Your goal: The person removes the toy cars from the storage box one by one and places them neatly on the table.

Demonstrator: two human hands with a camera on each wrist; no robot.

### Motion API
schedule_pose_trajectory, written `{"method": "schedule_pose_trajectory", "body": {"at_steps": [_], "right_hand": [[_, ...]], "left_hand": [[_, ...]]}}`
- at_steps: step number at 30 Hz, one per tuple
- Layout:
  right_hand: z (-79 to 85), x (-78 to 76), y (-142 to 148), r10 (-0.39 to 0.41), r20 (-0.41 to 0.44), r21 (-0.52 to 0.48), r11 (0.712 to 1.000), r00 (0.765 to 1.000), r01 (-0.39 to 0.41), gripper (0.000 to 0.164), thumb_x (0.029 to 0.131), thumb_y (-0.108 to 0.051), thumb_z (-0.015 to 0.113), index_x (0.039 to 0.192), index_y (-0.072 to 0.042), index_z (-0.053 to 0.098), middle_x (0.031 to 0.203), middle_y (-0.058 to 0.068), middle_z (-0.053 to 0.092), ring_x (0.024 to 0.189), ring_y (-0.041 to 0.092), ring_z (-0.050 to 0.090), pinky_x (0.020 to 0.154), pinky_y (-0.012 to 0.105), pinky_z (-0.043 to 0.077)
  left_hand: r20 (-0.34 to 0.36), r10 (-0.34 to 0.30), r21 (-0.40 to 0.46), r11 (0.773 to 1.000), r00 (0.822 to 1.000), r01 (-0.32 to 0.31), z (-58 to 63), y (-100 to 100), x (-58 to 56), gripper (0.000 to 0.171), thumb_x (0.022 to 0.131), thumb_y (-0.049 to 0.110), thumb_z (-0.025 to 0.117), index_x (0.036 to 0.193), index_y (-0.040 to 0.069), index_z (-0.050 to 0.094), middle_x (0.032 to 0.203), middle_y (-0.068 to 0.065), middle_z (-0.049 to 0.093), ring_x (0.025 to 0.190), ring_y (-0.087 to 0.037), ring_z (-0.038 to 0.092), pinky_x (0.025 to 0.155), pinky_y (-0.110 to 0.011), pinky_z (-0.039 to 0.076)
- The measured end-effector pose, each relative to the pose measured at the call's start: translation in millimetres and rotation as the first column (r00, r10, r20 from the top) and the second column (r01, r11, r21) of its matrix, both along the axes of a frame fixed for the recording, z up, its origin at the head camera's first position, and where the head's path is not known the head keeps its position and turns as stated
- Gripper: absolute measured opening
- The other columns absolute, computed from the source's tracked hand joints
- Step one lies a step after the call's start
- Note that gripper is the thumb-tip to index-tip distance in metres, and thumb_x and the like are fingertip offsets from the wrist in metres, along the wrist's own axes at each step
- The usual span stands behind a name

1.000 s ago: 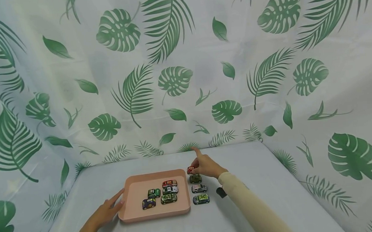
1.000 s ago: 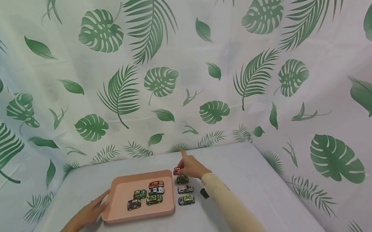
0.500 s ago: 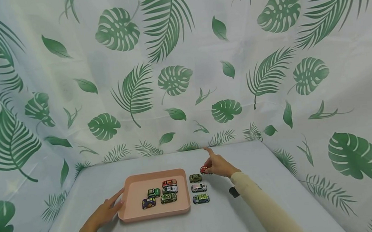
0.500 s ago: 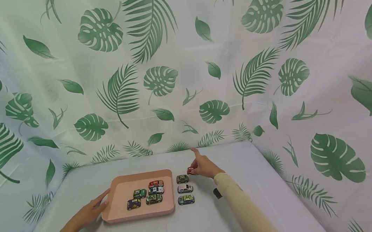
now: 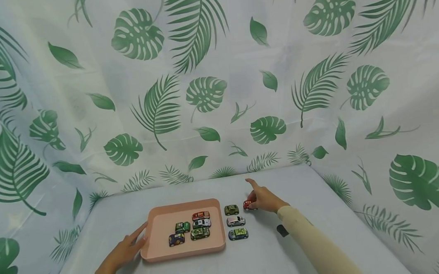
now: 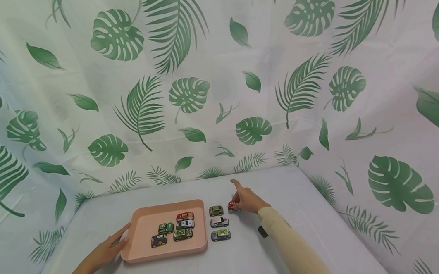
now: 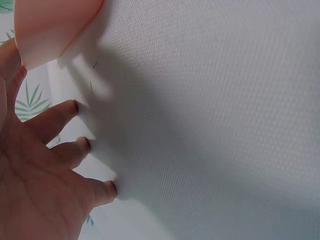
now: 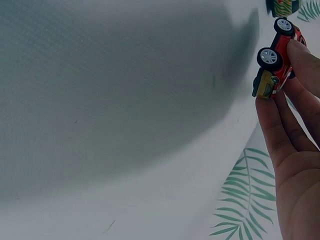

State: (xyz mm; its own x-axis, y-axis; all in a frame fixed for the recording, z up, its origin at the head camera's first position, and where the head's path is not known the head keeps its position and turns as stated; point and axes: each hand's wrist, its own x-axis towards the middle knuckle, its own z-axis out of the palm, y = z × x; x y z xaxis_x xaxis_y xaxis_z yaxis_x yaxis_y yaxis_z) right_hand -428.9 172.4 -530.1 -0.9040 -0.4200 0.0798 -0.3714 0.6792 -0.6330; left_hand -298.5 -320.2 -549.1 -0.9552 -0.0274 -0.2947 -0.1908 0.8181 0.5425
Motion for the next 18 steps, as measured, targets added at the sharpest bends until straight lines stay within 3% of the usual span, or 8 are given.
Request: {"method": "schedule_pose_trajectory", "body": {"at_steps": [18], "right_hand": [[-12.5,-1.8,0,0.02,0.014,0.014,1.0,1.0,-0.02,0.099,0.077,0.001,0.08,0.154,-0.012,0.02,0.091,-0.005,0.07,0.085,0.009,0.064,0.09,0.044,0.052]], "left_hand": [[0.012,0.007,-0.003,1.0,1.0,-0.007,3.3,2,-0.1,0.069,0.099,0.061,0.039,0.155,0.022,0.028,0.152,-0.03,0.03,0.135,-0.062,0.016,0.1,-0.079,0.02]]}}
